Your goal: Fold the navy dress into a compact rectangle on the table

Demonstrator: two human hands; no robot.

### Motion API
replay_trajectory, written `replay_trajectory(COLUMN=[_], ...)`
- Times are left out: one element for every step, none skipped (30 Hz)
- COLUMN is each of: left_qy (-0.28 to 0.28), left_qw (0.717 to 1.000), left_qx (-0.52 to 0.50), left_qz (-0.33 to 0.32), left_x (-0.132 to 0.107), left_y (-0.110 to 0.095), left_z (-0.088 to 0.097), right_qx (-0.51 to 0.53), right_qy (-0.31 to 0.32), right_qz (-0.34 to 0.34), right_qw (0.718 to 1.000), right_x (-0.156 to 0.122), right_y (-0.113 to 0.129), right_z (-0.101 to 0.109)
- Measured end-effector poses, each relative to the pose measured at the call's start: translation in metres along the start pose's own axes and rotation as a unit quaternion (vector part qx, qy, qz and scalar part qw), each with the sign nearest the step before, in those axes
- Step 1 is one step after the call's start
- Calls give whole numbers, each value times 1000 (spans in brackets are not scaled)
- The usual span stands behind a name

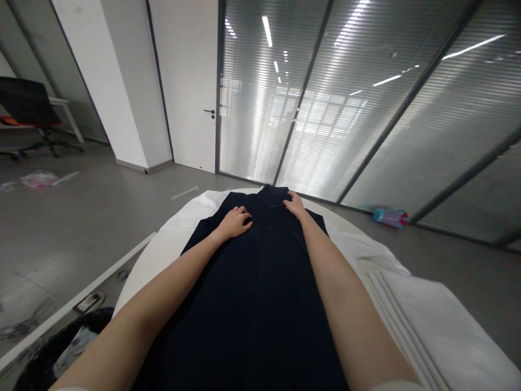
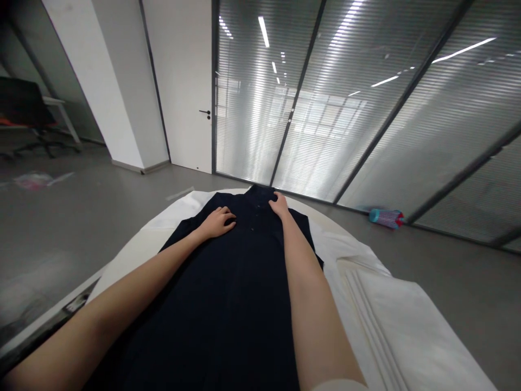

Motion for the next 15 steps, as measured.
replay_trajectory(left_qy=[0, 0, 0, -1, -1, -1, -1, -2, -2, -2, -2, -2, -3, -6, -13], left_qw=[1000, 1000, 1000, 1000, 1000, 1000, 1000, 1000, 1000, 1000, 1000, 1000, 1000, 1000, 1000], left_qx=[-2, -3, -2, -1, 1, 2, 2, 2, 1, 0, 0, 2, 6, 12, 20], left_qz=[0, 1, 1, 1, 2, 2, 2, 0, -1, -3, -5, -5, -1, 6, 15], left_x=[0, 0, 1, 1, 1, 1, 2, 2, 1, 1, 0, -1, -2, -2, -1], left_y=[0, 1, 1, 2, 2, 3, 3, 4, 4, 4, 4, 4, 4, 3, 1], left_z=[0, 0, -1, -1, -2, -2, -2, -3, -3, -3, -3, -3, -3, -2, 0], right_qx=[-2, 0, 2, -8, -29, -60, -98, -139, -179, -213, -240, -257, -266, -270, -272], right_qy=[-17, -34, -45, -52, -50, -42, -30, -19, -10, -4, 0, 2, 3, 4, 3], right_qz=[1, 6, 15, 30, 47, 64, 78, 90, 98, 101, 100, 93, 85, 76, 69], right_qw=[1000, 999, 999, 998, 997, 995, 992, 986, 979, 972, 966, 962, 960, 960, 960], right_x=[-3, -7, -12, -18, -25, -32, -39, -47, -54, -61, -67, -72, -76, -79, -81], right_y=[0, 0, 0, 2, 3, 5, 6, 7, 8, 7, 7, 6, 5, 4, 4], right_z=[3, 6, 9, 11, 12, 11, 9, 6, 3, -1, -5, -8, -11, -13, -15])
Point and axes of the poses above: each hand's wrist, its own x-axis towards the middle knuckle, its own z-axis out of the back of the hand, y = z × x, the point moved 4 cm from there along x, towards the middle knuckle, and after that the axes turned 9 degrees about y, right-handed, at the moved point
